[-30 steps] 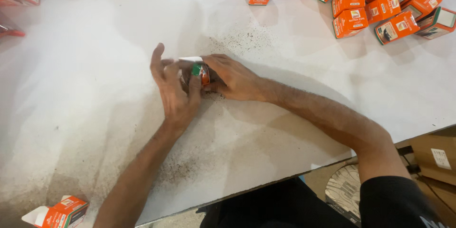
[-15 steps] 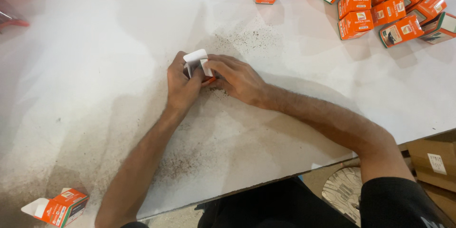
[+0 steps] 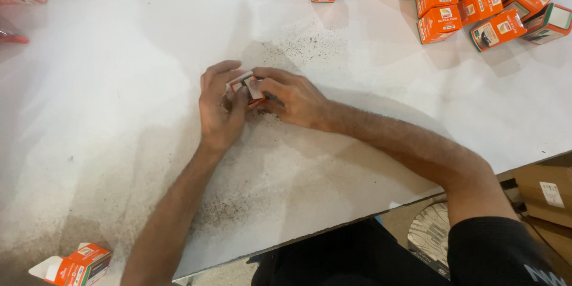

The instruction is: The person picks up small orange product boxes from a pile on the table, opens and folds each box, and inserts it into a clear plastic pouch, setting the filled pouch aside with a growing pile of packed items.

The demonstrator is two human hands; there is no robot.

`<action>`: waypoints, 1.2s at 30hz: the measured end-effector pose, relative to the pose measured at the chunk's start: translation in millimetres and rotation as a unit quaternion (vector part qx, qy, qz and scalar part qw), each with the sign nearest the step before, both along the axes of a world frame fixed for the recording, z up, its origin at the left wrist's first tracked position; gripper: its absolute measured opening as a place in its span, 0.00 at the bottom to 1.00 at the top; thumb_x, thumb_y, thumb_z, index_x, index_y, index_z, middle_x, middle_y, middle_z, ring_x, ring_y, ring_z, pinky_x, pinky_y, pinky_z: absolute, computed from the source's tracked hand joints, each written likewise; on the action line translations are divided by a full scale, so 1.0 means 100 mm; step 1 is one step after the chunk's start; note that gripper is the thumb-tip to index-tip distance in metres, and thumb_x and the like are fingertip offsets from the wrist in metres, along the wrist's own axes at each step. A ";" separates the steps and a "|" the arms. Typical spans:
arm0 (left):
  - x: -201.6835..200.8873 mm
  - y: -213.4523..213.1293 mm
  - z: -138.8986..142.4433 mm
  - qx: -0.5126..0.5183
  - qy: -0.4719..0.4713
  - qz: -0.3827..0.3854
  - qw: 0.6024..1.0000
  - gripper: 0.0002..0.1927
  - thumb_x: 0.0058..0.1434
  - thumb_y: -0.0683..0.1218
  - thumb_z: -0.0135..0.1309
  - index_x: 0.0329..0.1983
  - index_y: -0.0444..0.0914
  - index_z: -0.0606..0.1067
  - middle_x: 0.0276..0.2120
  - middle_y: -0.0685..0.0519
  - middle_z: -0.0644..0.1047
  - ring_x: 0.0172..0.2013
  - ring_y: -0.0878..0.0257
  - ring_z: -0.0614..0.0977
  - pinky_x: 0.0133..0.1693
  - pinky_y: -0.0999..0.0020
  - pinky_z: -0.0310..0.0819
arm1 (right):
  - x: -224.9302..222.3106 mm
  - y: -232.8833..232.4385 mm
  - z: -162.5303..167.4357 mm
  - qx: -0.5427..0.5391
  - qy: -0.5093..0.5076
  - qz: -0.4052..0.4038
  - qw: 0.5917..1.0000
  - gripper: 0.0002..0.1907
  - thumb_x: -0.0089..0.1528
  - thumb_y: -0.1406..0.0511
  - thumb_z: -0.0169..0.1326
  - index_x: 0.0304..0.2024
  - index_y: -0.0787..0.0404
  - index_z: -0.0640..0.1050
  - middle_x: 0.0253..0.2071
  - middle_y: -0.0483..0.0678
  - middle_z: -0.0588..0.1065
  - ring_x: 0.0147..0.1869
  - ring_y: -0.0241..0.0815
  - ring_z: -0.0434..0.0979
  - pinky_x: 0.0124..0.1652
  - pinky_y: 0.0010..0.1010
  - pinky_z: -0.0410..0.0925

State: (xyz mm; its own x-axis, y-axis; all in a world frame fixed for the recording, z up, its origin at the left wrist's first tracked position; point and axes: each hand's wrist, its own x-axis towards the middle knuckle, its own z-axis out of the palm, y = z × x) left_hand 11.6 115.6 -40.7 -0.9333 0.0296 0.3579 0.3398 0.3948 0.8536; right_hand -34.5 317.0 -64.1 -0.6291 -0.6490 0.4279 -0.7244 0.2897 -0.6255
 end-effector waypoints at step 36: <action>-2.42 -0.86 -0.10 -0.202 0.174 0.206 0.942 0.32 0.56 0.33 0.60 0.64 0.31 0.65 0.59 0.39 0.71 0.56 0.40 0.73 0.52 0.48 0.71 | -1.38 0.47 -0.21 0.123 0.246 -0.230 0.934 0.33 0.71 0.56 0.58 0.71 0.64 0.63 0.74 0.66 0.55 0.79 0.64 0.53 0.73 0.67 0.48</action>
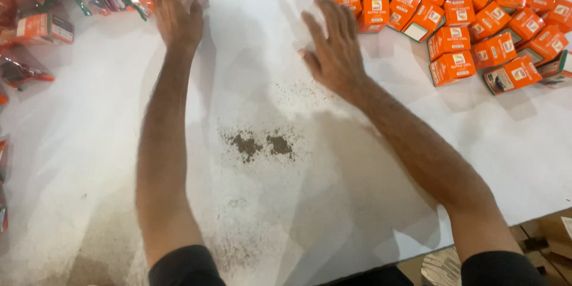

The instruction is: The person picks up small orange product boxes from a pile on the table, opens and folds each box, and inserts it into a clear plastic pouch, setting the filled pouch aside with a growing pile of packed items.

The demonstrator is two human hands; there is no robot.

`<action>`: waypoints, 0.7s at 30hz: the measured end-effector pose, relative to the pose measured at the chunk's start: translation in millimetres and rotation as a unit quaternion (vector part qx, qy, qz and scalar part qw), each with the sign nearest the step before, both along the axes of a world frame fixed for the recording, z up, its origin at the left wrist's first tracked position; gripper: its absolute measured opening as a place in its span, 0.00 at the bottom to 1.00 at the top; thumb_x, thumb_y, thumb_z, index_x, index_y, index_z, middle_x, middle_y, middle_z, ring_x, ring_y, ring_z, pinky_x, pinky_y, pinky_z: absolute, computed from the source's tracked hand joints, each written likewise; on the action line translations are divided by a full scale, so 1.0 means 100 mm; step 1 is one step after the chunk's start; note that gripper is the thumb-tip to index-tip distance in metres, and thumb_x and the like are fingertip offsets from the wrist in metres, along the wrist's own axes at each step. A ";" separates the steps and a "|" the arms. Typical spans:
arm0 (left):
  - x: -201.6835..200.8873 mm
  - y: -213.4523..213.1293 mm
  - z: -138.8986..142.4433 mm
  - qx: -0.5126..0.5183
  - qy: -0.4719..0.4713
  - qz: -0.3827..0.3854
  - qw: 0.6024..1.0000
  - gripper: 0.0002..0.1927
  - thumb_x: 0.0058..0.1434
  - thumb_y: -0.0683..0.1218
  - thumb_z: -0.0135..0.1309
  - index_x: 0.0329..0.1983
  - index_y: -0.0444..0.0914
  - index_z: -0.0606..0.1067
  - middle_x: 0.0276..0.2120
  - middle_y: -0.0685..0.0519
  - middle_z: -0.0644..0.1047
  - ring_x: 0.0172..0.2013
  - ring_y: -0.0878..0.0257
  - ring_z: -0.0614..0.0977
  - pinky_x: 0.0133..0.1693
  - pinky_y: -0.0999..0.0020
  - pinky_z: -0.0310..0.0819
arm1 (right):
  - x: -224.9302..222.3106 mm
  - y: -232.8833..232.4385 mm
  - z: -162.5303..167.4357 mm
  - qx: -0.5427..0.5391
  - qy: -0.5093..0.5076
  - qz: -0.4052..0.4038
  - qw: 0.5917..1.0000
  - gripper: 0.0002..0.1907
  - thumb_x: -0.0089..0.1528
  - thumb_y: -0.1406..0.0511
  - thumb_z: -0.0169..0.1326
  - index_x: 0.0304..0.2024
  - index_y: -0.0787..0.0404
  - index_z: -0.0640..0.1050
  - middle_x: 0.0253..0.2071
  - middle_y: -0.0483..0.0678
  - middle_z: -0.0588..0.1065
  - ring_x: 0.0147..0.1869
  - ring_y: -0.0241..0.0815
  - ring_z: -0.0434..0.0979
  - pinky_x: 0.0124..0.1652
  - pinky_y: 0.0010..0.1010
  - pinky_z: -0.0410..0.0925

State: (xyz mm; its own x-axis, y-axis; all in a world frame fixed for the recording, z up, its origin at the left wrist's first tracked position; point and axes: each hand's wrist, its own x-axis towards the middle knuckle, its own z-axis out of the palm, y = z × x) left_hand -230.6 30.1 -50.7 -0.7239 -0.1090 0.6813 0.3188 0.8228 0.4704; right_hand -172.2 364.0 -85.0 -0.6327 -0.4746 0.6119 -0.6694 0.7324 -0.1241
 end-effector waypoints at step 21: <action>0.32 -0.32 0.00 -0.262 -0.161 -0.011 0.951 0.24 0.57 0.37 0.64 0.56 0.37 0.71 0.48 0.42 0.76 0.52 0.41 0.72 0.44 0.48 0.72 | 0.64 -0.52 0.26 -0.261 -0.392 0.159 0.867 0.49 0.64 0.64 0.61 0.77 0.61 0.44 0.64 0.59 0.70 0.66 0.53 0.74 0.64 0.42 0.68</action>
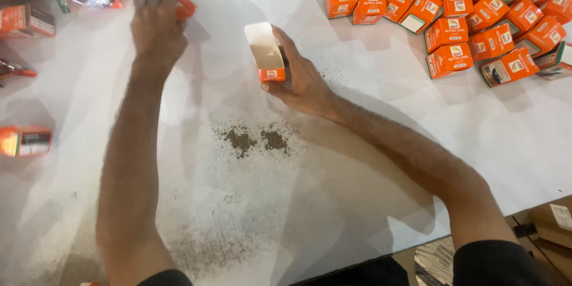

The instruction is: The person picks up small orange product boxes from a pile on the table, opens and folds each box, and inserts it into a clear plastic pouch, setting the filled pouch aside with a growing pile of packed items.

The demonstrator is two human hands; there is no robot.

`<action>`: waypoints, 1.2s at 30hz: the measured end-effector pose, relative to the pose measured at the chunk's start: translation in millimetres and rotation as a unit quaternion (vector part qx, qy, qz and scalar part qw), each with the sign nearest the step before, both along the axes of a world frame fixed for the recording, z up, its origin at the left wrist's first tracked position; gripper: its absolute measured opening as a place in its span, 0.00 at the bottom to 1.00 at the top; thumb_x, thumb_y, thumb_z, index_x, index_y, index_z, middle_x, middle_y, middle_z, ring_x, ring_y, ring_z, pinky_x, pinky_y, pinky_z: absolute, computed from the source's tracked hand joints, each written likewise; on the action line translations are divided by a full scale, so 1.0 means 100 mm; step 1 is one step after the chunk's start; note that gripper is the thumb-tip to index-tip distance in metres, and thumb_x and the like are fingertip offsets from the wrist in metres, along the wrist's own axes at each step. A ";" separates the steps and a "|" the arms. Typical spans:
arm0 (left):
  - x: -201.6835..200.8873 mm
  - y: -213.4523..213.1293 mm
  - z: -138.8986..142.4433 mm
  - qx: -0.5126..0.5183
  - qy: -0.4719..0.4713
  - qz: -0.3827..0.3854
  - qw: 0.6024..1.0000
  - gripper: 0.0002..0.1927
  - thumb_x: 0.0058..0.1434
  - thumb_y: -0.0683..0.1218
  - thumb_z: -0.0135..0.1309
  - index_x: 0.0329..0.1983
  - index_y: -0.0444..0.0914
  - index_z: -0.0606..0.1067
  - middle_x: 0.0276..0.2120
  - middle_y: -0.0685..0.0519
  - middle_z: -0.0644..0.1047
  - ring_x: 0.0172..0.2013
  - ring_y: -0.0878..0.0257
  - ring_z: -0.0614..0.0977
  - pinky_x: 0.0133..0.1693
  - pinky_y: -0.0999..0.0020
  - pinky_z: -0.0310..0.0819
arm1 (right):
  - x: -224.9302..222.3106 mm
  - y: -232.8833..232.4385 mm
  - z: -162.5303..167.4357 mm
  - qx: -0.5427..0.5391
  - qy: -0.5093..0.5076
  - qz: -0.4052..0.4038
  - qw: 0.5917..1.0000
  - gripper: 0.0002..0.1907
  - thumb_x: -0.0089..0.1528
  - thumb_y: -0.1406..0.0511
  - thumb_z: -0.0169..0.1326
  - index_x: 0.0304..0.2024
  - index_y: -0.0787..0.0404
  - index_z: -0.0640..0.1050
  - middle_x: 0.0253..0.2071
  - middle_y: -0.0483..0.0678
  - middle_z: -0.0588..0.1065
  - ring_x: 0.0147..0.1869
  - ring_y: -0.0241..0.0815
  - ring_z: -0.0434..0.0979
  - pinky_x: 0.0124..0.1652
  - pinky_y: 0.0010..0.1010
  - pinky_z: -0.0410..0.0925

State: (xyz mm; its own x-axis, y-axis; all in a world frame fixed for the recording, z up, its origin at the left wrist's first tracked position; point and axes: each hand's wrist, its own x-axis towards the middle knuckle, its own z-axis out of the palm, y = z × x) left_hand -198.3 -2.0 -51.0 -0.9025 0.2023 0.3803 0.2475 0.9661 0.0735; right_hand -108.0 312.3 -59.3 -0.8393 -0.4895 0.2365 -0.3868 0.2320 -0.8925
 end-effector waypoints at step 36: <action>1.82 1.47 -0.03 0.477 -0.068 -0.003 0.876 0.11 0.65 0.37 0.55 0.50 0.30 0.73 0.68 0.39 0.59 0.53 0.53 0.70 0.49 0.63 0.78 | 0.45 0.11 0.02 0.076 0.139 0.009 0.987 0.34 0.55 0.63 0.70 0.61 0.66 0.72 0.62 0.57 0.71 0.66 0.58 0.70 0.61 0.47 0.66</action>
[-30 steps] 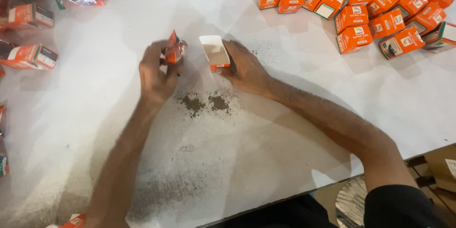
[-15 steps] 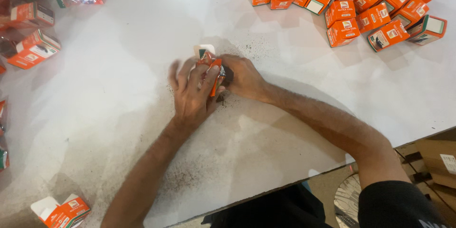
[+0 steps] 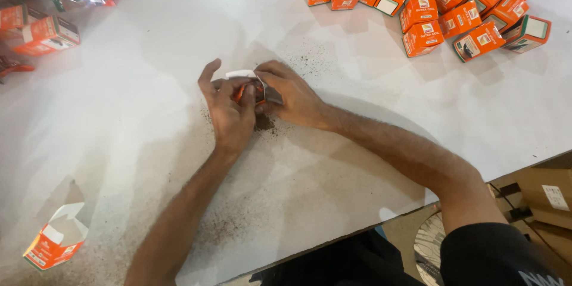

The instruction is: The person picks up small orange product boxes from a pile on the table, opens and folds each box, and inserts it into a clear plastic pouch, setting the filled pouch aside with a growing pile of packed items.

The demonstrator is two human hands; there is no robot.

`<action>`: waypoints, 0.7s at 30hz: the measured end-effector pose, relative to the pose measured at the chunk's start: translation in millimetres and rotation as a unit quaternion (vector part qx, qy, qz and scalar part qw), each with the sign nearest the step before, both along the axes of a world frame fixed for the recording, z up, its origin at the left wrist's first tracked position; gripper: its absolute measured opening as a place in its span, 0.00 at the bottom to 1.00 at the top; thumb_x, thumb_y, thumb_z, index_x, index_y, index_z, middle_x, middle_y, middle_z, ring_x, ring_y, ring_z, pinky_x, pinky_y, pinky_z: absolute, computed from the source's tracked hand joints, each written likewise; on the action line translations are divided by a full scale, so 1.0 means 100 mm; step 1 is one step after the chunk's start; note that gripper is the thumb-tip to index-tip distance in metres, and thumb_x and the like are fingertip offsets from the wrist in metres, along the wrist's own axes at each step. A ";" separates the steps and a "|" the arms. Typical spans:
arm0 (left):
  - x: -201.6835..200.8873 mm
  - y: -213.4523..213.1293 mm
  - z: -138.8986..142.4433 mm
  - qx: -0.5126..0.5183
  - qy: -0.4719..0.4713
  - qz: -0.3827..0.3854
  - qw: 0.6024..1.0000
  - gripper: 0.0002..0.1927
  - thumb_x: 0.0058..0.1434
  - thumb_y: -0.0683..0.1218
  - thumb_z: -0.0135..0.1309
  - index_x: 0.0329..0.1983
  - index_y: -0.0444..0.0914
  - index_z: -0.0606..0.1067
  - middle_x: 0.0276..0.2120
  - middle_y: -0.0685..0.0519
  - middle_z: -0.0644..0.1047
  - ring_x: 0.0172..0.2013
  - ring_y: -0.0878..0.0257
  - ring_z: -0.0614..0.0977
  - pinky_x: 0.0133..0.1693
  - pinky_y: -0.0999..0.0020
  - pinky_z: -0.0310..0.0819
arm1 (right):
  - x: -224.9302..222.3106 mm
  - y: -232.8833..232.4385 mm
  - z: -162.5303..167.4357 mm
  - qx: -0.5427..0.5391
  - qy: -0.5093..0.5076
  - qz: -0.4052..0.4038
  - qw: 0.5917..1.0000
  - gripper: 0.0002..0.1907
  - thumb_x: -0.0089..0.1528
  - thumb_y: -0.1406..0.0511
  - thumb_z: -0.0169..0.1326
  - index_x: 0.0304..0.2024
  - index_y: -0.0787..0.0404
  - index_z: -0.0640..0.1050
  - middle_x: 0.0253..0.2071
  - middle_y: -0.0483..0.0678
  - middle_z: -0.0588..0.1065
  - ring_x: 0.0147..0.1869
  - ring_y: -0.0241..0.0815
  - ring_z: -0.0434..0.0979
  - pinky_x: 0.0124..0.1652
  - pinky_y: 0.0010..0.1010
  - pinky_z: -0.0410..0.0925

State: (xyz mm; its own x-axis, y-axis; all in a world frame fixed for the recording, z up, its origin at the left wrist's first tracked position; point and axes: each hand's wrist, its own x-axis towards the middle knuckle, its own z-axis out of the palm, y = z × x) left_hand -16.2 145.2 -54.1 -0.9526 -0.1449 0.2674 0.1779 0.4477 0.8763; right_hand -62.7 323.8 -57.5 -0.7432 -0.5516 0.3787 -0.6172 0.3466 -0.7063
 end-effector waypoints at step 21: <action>-0.20 -0.39 0.21 0.314 -0.228 -0.129 0.913 0.09 0.67 0.41 0.48 0.43 0.32 0.77 0.30 0.50 0.80 0.26 0.66 0.80 0.29 0.68 0.80 | 0.09 0.01 -0.02 0.028 0.150 -0.007 0.988 0.25 0.60 0.67 0.65 0.58 0.61 0.73 0.60 0.55 0.74 0.57 0.57 0.79 0.52 0.45 0.73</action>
